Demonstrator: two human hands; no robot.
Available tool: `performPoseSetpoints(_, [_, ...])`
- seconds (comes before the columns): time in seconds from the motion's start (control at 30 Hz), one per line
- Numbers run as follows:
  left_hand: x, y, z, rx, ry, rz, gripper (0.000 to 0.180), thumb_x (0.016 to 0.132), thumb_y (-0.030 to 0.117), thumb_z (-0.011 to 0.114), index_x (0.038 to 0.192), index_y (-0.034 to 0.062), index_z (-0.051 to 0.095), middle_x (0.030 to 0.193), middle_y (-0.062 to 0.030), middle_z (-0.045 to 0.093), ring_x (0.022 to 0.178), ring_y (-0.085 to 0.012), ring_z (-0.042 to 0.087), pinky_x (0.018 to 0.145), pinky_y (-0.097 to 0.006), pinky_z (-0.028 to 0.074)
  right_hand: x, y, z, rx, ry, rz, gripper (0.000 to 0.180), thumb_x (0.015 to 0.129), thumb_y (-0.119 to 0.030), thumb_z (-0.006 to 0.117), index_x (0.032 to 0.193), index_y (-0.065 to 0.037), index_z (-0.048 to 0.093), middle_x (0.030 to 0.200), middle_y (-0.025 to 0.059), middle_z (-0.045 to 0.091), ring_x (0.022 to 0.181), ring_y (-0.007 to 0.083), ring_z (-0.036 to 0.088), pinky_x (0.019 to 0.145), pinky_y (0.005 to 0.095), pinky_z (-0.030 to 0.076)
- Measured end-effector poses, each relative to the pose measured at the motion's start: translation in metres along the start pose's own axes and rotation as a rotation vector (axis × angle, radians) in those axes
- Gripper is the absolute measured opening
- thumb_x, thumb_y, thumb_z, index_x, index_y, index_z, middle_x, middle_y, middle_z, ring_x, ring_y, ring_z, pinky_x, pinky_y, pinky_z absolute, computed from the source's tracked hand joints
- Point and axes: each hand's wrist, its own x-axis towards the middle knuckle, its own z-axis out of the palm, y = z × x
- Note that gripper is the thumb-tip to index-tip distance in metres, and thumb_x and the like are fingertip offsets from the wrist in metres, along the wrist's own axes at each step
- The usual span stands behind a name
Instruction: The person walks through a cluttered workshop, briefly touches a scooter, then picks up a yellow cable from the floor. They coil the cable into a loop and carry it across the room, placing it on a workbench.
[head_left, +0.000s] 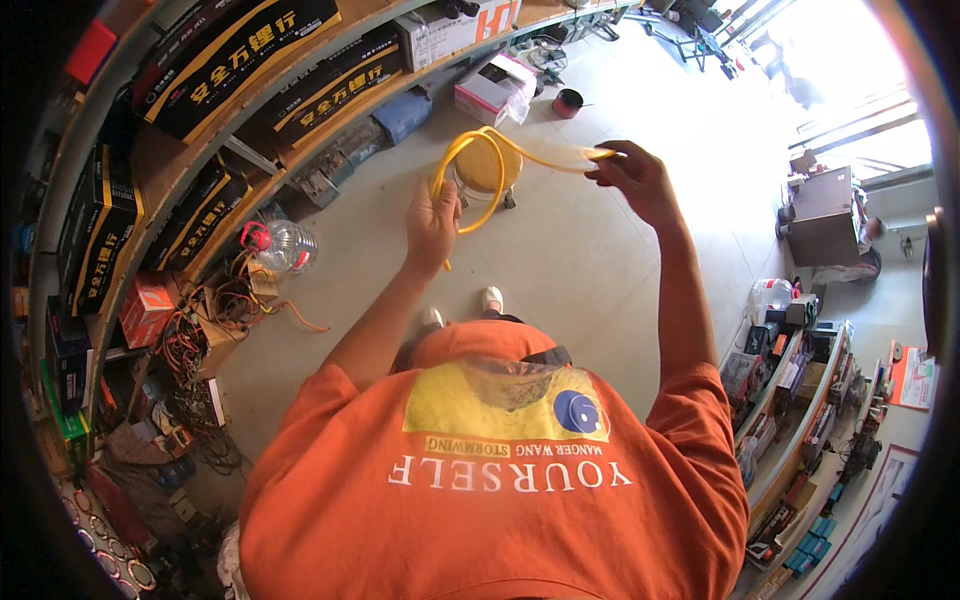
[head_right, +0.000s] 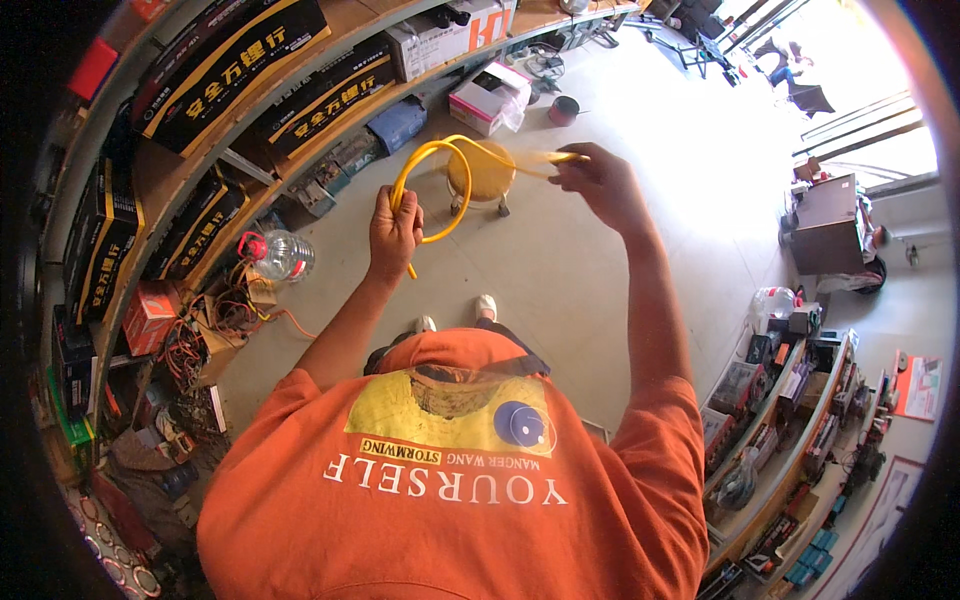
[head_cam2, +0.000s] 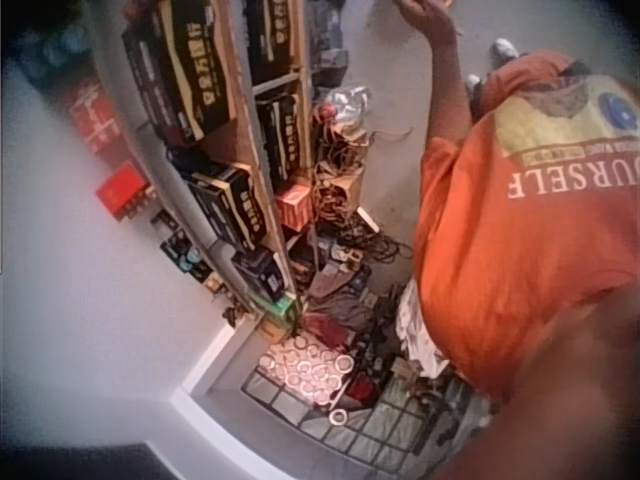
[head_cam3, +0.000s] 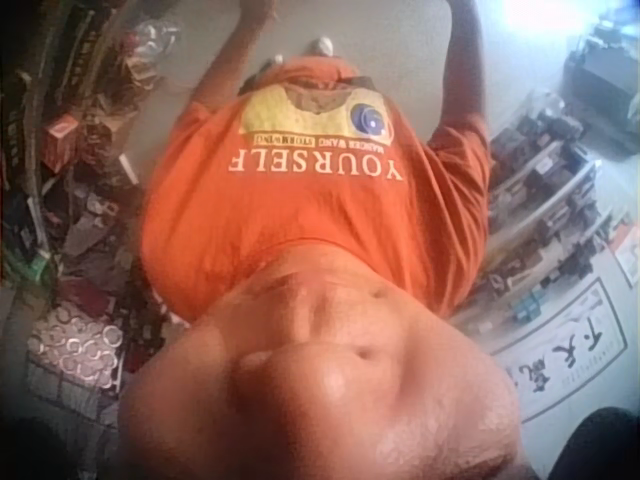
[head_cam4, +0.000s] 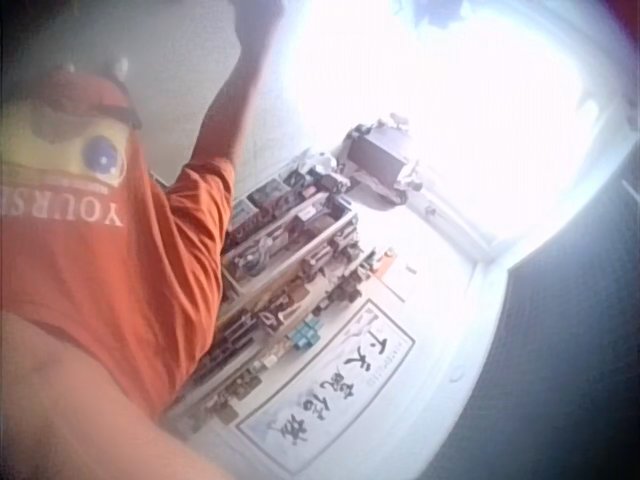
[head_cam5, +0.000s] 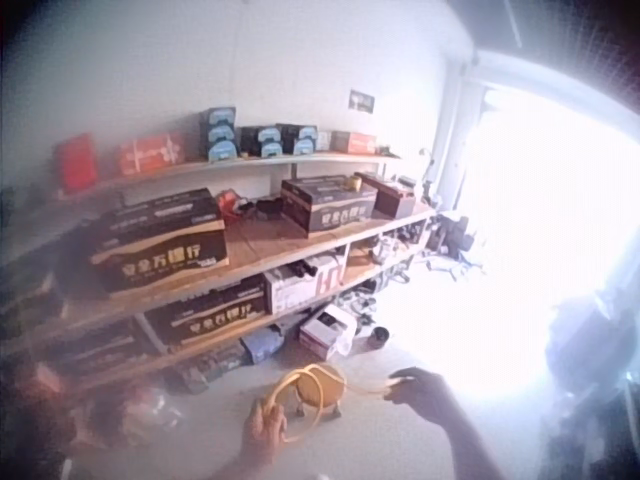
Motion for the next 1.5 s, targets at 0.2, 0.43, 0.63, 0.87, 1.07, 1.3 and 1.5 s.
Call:
performPoseSetpoints(0.2, [-0.004,0.013,-0.008,-0.089,0.057,0.061,0.016,0.101,0.023,0.043,0.091,0.0102,0.039,0.078,-0.0027,0.053,0.049,-0.0020,0.035,0.044,-0.018,0.033,0.009,-0.001,0.036,-0.661,-0.035,0.013,0.028,0.088,-0.025,0.063,0.109,-0.006,0.063,0.083,0.0129,0.068,0.068,0.0243,0.065,0.064,0.0344,0.051])
performPoseSetpoints(0.43, [-0.014,0.001,0.012,0.168,-0.057,0.109,0.015,0.100,0.024,0.043,0.098,0.0094,0.044,0.085,-0.0006,0.056,0.054,-0.0014,0.043,0.046,-0.017,0.038,-0.007,-0.024,0.119,-0.485,-0.332,0.066,0.024,0.089,-0.027,0.058,0.087,-0.006,0.067,0.066,0.0102,0.064,0.062,0.0233,0.064,0.057,0.0348,0.050])
performPoseSetpoints(0.63, [-0.016,0.005,0.006,0.254,-0.141,0.205,0.015,0.100,0.023,0.046,0.100,0.0080,0.049,0.078,0.0016,0.054,0.062,-0.0051,0.047,0.063,-0.021,0.044,-0.018,-0.042,0.130,0.212,-0.450,0.259,0.017,0.090,-0.009,0.054,0.101,0.002,0.061,0.077,0.0075,0.065,0.061,0.0128,0.063,0.057,0.0268,0.053])
performPoseSetpoints(0.87, [-0.022,0.030,0.001,0.107,-0.390,-0.023,0.018,0.098,0.023,0.049,0.100,0.0058,0.053,0.075,-0.0016,0.057,0.065,-0.0069,0.052,0.062,-0.022,0.044,0.000,-0.060,0.071,-0.536,0.043,-0.462,0.021,0.083,-0.006,0.064,0.104,-0.007,0.065,0.090,0.0038,0.064,0.069,0.0158,0.062,0.064,0.0275,0.053])
performPoseSetpoints(1.07, [-0.018,0.056,-0.012,0.158,-0.561,-0.165,0.018,0.098,0.027,0.051,0.100,0.0096,0.054,0.069,0.0003,0.058,0.055,-0.0012,0.042,0.052,-0.017,0.036,0.018,-0.047,0.055,-0.917,-0.358,-0.603,0.019,0.082,-0.012,0.065,0.102,-0.009,0.065,0.095,0.0022,0.064,0.089,0.0193,0.059,0.078,0.0318,0.052])
performPoseSetpoints(1.3, [-0.010,0.066,-0.047,0.102,-0.574,-0.205,0.025,0.098,0.033,0.048,0.111,0.0122,0.054,0.075,-0.0024,0.063,0.052,0.0008,0.034,0.048,-0.014,0.028,0.056,-0.042,-0.045,-0.556,0.167,-0.331,0.020,0.090,-0.011,0.056,0.105,-0.004,0.066,0.087,0.0083,0.066,0.075,0.0166,0.062,0.070,0.0292,0.051])
performPoseSetpoints(1.5, [-0.023,0.056,-0.068,-0.060,-0.594,-0.389,0.031,0.098,0.034,0.048,0.118,0.0109,0.053,0.078,-0.0030,0.063,0.055,-0.0002,0.035,0.048,-0.014,0.028,0.053,-0.027,-0.122,-0.658,0.470,-0.017,0.029,0.089,-0.027,0.061,0.099,-0.001,0.069,0.076,0.0072,0.066,0.069,0.0129,0.061,0.065,0.0264,0.047])
